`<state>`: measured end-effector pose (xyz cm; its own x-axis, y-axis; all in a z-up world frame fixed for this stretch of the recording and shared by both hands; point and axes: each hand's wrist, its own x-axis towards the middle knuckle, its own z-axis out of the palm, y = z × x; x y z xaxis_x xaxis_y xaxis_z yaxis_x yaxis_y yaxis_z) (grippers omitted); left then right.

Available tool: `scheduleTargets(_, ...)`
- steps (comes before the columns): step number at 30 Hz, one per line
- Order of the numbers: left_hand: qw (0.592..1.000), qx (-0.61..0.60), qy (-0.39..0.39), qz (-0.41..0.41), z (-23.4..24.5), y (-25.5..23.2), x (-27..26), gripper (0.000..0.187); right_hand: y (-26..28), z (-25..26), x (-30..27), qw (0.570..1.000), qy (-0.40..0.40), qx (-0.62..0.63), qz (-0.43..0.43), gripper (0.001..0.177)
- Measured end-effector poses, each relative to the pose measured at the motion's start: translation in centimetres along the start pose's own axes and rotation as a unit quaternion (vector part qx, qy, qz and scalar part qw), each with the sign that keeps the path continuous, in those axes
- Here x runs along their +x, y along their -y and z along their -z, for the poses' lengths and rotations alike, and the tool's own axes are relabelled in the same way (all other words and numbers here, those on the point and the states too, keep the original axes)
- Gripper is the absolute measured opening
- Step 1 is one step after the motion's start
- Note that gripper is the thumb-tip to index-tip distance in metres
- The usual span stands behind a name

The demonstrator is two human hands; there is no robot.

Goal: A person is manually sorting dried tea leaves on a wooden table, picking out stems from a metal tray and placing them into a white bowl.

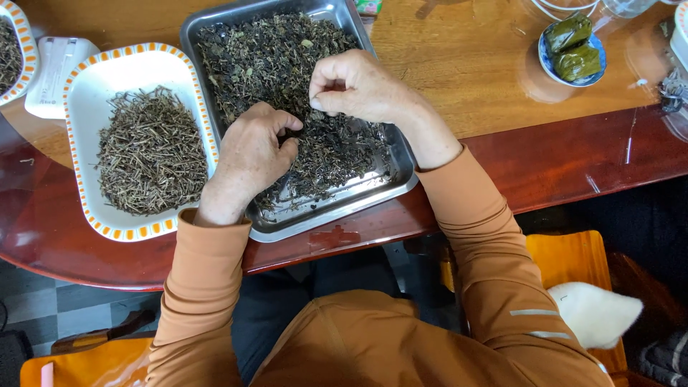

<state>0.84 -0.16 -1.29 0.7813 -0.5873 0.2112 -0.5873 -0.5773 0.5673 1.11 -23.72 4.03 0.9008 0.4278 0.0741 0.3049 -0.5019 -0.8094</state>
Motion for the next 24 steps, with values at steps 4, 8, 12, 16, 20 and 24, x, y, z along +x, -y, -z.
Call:
scheduleTargets(4, 0.998, -0.007, -0.047, -0.029, -0.3, 0.6, -0.1, 0.028, 1.0, 0.1, 0.0, 0.988, -0.041, 0.121, -0.091, 0.013)
scheduleTargets(8, 0.997, -0.013, -0.078, -0.019, -0.1, 0.3, 0.0, 0.026, -0.8, 0.4, 0.9, 0.895, -0.083, 0.427, -0.1, 0.017)
scheduleTargets(12, 1.0, 0.008, -0.012, -0.011, -0.4, 0.2, -0.1, 0.018, -1.2, 0.6, 0.8, 0.836, -0.082, 0.535, -0.089, 0.023)
scheduleTargets(16, 0.998, 0.062, -0.007, -0.021, -1.1, 0.9, -0.2, 0.021, -1.7, 0.6, 0.9, 0.838, -0.077, 0.534, -0.083, 0.025)
scheduleTargets(20, 0.997, 0.075, 0.003, -0.021, -1.6, 1.2, -0.1, 0.01, -2.1, 0.6, 1.0, 0.851, -0.071, 0.516, -0.07, 0.023)
scheduleTargets(24, 0.996, 0.08, 0.027, -0.016, -1.3, 0.6, -0.2, 0.014, -1.6, 0.8, 0.9, 0.842, -0.067, 0.523, -0.113, 0.02)
